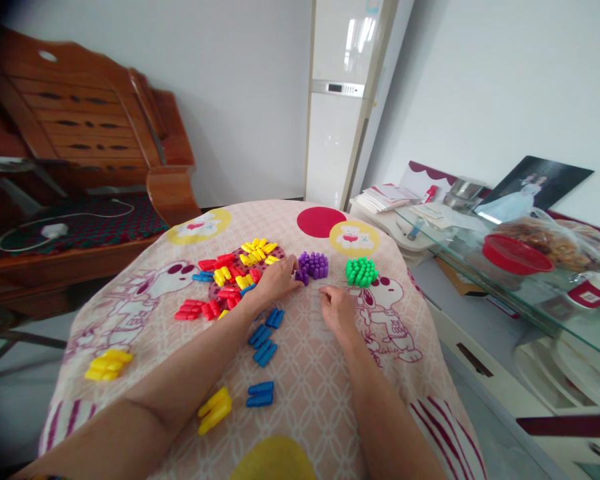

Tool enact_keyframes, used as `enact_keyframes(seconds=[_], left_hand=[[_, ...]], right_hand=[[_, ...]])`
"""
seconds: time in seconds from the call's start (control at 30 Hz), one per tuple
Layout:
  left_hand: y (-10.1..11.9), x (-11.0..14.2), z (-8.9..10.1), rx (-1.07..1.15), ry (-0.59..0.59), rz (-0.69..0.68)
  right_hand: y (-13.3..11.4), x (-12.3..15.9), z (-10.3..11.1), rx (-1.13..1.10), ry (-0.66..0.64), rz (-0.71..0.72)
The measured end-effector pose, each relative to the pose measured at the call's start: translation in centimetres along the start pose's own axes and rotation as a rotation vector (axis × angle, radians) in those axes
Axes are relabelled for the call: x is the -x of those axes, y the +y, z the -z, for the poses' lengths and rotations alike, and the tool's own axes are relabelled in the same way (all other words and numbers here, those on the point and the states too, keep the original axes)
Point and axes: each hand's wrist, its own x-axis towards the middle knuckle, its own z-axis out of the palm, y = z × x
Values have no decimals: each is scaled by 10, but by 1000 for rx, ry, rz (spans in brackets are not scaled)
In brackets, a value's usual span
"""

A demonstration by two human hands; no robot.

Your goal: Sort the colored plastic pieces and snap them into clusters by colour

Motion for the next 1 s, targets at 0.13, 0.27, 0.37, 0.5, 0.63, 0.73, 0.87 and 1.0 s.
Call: enact_keyframes(seconds=[0.13, 0.27, 0.37, 0.5, 0.63, 0.73, 0.87, 1.0], left_hand=[[0, 1, -3, -93, -79, 107], [3, -3, -5, -144, -95, 117], [8, -5, -6, -160, -79, 121], [16, -5, -9, -164, -70, 153], [12, -5, -3, -146, -55, 131], [-5, -3, 21, -92, -23, 62], [-34, 8, 76, -12, 115, 93], [-61, 37, 114, 4, 220, 162]], right_hand=[[2, 0, -1, 3, 8, 11], [3, 0, -2, 19, 16, 22], [2, 0, -1, 25, 9, 11], [1, 0, -1, 20, 1, 3], [2, 0, -1, 22, -3, -2], [4, 0, -1, 13, -1, 4], [5, 0, 0, -16, -3, 19], [5, -1, 0, -41, -4, 15]])
